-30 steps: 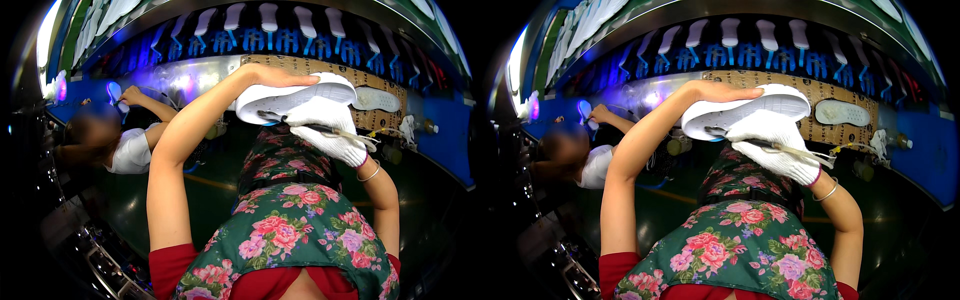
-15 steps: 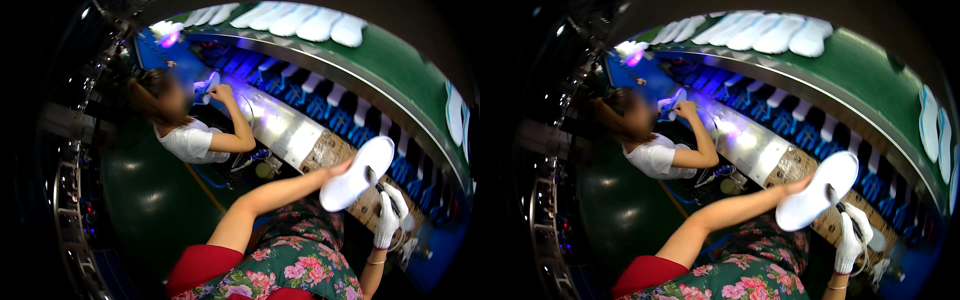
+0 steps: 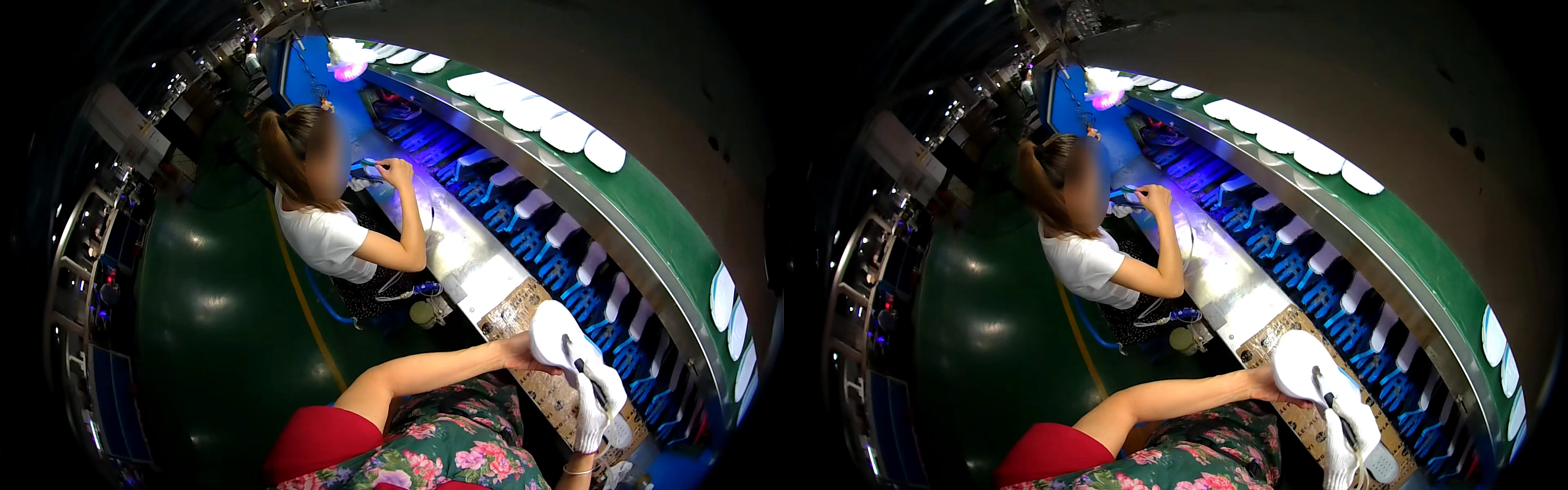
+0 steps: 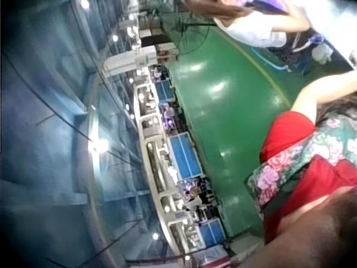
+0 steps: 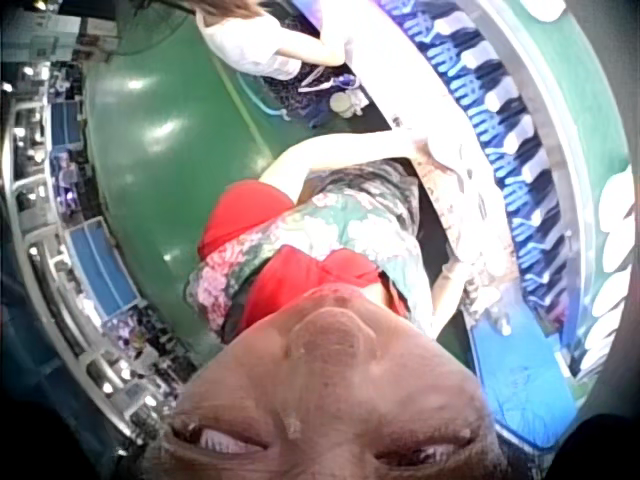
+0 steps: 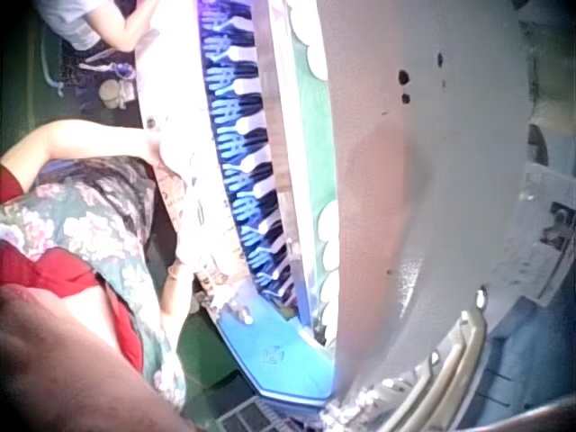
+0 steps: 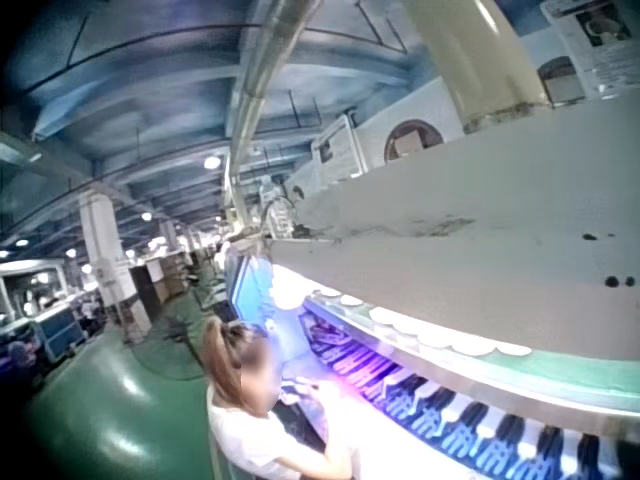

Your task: The person applies a dark liquid adhesive to the interior surface of white shoe soles using a brush, then places the soles onto a moving conveyor belt.

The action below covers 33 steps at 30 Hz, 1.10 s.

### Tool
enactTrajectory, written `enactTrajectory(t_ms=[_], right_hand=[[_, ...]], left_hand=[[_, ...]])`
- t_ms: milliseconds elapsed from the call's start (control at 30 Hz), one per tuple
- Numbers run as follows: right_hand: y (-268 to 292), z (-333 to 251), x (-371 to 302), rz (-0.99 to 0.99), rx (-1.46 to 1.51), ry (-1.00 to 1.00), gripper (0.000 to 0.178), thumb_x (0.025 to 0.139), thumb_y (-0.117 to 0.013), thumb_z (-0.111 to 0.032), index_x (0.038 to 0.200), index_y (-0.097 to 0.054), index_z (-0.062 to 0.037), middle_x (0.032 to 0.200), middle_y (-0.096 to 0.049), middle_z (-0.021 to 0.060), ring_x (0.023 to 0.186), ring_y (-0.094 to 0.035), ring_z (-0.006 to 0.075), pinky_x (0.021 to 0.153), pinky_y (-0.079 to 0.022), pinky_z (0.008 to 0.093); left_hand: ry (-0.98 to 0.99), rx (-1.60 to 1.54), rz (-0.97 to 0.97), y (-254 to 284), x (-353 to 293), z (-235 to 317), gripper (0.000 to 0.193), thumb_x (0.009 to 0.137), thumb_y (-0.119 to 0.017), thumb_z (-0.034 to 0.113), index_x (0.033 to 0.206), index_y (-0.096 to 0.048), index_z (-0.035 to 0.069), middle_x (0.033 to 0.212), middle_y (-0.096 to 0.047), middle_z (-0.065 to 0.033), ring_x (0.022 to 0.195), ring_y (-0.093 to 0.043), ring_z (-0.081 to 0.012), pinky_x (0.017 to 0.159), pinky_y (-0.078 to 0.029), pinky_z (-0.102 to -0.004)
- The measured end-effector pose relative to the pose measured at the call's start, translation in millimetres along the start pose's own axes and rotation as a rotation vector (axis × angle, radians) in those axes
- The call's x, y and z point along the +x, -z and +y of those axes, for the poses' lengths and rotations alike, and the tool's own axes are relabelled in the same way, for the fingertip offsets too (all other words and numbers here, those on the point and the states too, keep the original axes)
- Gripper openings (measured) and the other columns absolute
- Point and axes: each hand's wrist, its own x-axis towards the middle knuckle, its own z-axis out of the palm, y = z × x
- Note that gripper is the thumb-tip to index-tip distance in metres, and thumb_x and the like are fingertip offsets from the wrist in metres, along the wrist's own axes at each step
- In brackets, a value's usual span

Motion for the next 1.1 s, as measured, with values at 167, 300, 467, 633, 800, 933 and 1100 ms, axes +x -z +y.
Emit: enactTrajectory(t_ms=[167,300,467,633,800,933,1100], right_hand=[[-9,-5,-11,0.078,0.09,0.028,0.016,0.076,-0.072,0.003,0.091,-0.069,0.0029,0.093,-0.069,0.0129,0.089,-0.066,0.0228,0.083,-0.05,0.0332],[-13,-19,-5,0.157,0.079,0.114,0.017,0.078,-0.07,0.005,0.095,-0.068,0.0038,0.098,-0.07,0.0141,0.091,-0.066,0.0242,0.086,-0.05,0.0344],[-10,-35,5,0.205,0.116,0.161,0.018,0.075,-0.072,0.005,0.093,-0.07,0.0048,0.093,-0.071,0.0148,0.084,-0.067,0.0243,0.08,-0.051,0.0343],[-14,-51,15,0.208,0.025,0.311,0.019,0.071,-0.078,0.002,0.088,-0.071,-0.0009,0.087,-0.071,0.0141,0.078,-0.068,0.0255,0.071,-0.053,0.0326],[-3,-37,4,0.181,0.048,0.294,0.033,0.078,-0.074,-0.007,0.111,-0.068,-0.007,0.108,-0.069,0.0098,0.097,-0.067,0.0245,0.085,-0.052,0.0344],[-18,-25,-11,0.153,0.137,0.205,0.042,0.084,-0.07,-0.012,0.126,-0.062,-0.01,0.124,-0.064,0.0086,0.11,-0.063,0.0234,0.096,-0.048,0.0352],[-34,-31,-10,0.239,0.071,0.266,0.042,0.083,-0.071,-0.012,0.124,-0.063,-0.0088,0.12,-0.065,0.0092,0.106,-0.064,0.0232,0.093,-0.05,0.0348]], left_hand=[[-0.114,-0.258,-0.203,-12,-11,-9,0.066,0.095,-0.043,0.055,0.139,-0.048,0.005,0.136,-0.054,-0.0188,0.122,-0.056,-0.0306,0.105,-0.045,-0.0408],[-0.165,-0.066,-0.093,14,-11,-24,0.063,0.086,-0.055,0.045,0.135,-0.053,0.005,0.128,-0.06,-0.0184,0.116,-0.06,-0.0308,0.1,-0.049,-0.0412],[-0.18,-0.123,0.063,-30,-5,-24,0.075,0.087,-0.057,0.059,0.138,-0.048,0.004,0.126,-0.061,-0.0172,0.11,-0.062,-0.0307,0.101,-0.047,-0.045],[-0.345,0.014,0.209,-52,-11,-30,0.094,0.083,-0.048,0.076,0.149,-0.031,0.012,0.144,-0.044,-0.0154,0.129,-0.047,-0.0345,0.109,-0.037,-0.0506],[-0.294,0.049,0.179,-52,-1,-46,0.098,0.078,-0.049,0.081,0.148,-0.034,0.014,0.141,-0.047,-0.0134,0.129,-0.048,-0.0328,0.108,-0.041,-0.0513],[-0.274,0.13,0.237,-49,-4,-56,0.103,0.072,-0.059,0.079,0.147,-0.035,0.013,0.141,-0.048,-0.0131,0.128,-0.048,-0.032,0.108,-0.04,-0.05],[-0.222,0.258,0.349,-40,-5,-59,0.101,0.073,-0.061,0.077,0.146,-0.037,0.011,0.14,-0.049,-0.0135,0.128,-0.048,-0.0311,0.109,-0.04,-0.0481]])
